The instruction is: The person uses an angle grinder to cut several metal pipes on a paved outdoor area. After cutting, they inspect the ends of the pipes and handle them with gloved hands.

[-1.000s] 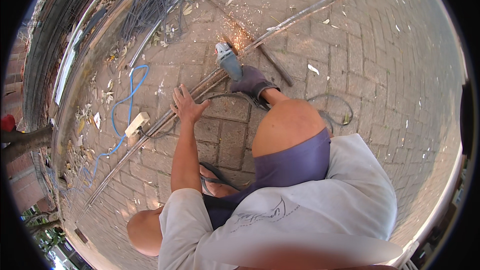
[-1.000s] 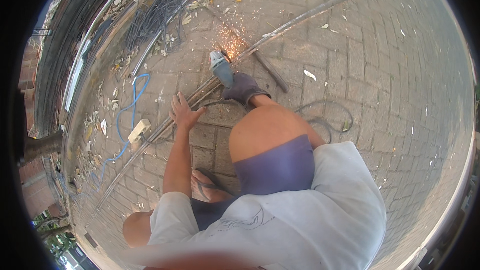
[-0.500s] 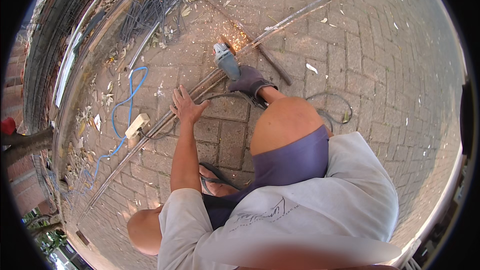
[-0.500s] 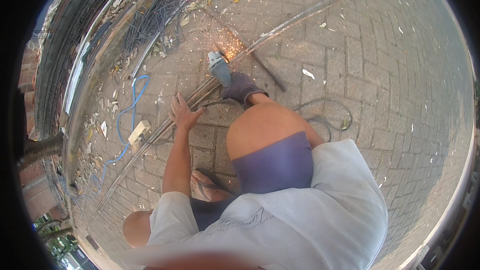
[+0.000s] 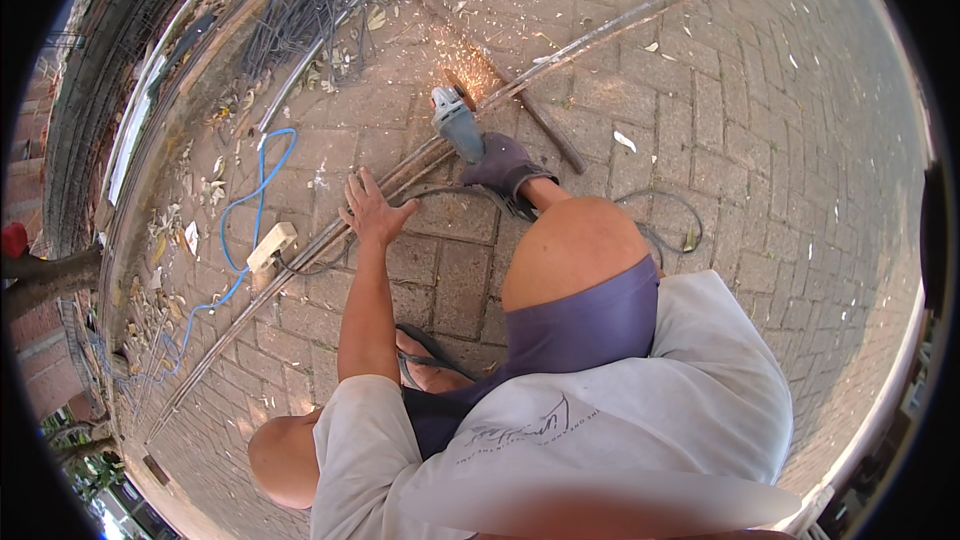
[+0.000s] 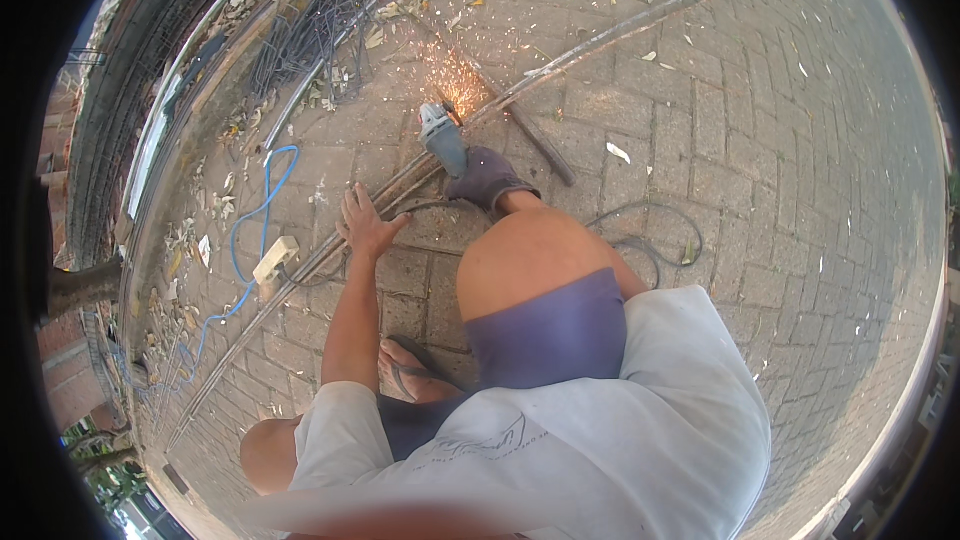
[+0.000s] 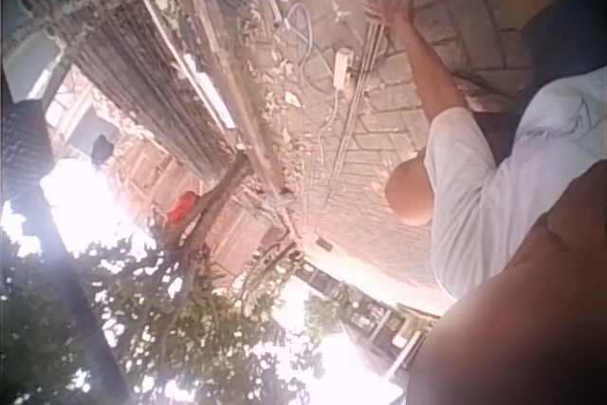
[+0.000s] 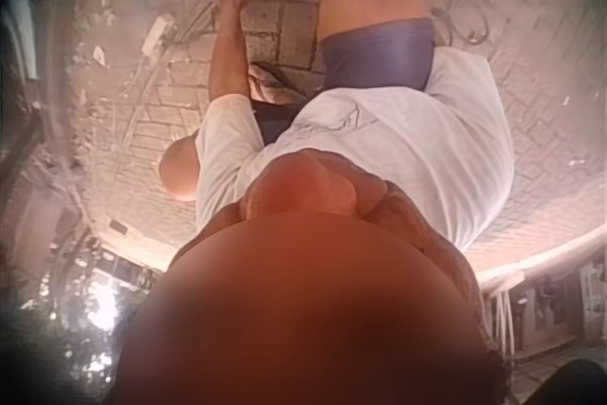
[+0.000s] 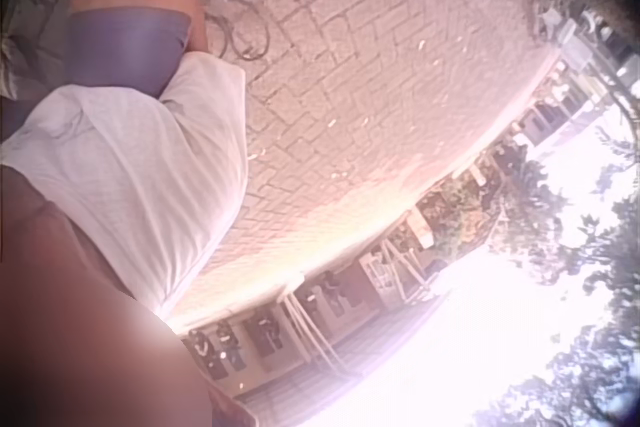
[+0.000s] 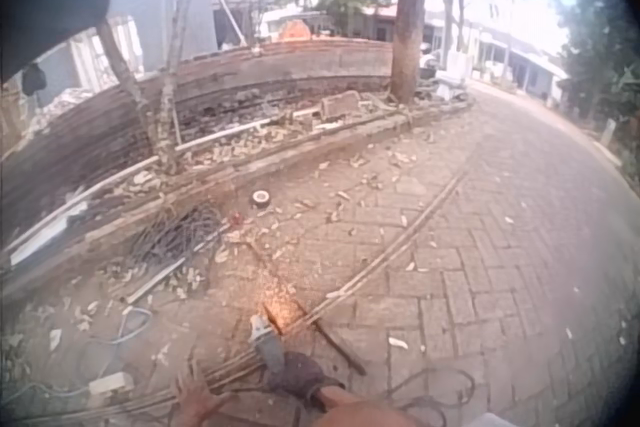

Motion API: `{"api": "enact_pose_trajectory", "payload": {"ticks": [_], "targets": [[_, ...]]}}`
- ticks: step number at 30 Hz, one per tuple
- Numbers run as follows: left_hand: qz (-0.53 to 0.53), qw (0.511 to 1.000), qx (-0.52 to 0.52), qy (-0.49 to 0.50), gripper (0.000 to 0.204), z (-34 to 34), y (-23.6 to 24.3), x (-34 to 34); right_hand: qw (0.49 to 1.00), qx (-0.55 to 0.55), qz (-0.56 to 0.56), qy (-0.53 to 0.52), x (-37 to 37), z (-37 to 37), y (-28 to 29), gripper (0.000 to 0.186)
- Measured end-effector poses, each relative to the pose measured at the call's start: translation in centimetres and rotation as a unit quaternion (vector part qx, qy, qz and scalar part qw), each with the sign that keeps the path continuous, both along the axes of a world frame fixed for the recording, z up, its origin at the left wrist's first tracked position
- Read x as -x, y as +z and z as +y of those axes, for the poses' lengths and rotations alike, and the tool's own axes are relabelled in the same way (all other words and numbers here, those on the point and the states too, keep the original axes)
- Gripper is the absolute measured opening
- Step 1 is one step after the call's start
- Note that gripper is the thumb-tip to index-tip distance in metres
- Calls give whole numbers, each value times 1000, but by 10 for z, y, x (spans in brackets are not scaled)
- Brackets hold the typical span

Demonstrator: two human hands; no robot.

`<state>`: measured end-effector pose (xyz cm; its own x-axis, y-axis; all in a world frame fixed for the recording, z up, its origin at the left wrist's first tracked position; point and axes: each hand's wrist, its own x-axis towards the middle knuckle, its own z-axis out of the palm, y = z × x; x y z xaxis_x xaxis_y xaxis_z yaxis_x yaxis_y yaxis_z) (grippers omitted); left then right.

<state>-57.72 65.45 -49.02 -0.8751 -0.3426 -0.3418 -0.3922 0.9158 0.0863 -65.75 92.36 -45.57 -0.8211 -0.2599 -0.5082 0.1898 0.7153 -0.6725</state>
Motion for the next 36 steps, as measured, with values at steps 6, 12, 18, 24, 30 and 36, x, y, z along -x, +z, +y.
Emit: {"api": "enact_pose_trajectory", "payload": {"ticks": [6, 12, 18, 24, 30, 36], "targets": [[-2, 1000, 0, 2, 135, 2, 3, 1, 1000, -12, -8, 3, 5, -2, -1, 82], [5, 1000, 0, 2, 135, 1, 3, 0, 999, -11, 33, -12, -3, 0, -4, 70], [8, 1000, -4, 0, 135, 1, 1, -2, 1000, 0, 22, 8, 3, 0, -6, 74], [-1, 1000, -19, 10, 135, 1, 3, -1, 1000, -4, 11, 6, 6, -5, -14, 78], [11, 1000, -22, 11, 134, 0, 4, -2, 1000, 11, 26, -6, -2, -2, -9, 74], [25, 999, -28, 18, 132, 1, 5, -5, 1000, 17, 17, -3, 2, -4, -5, 70]]}}
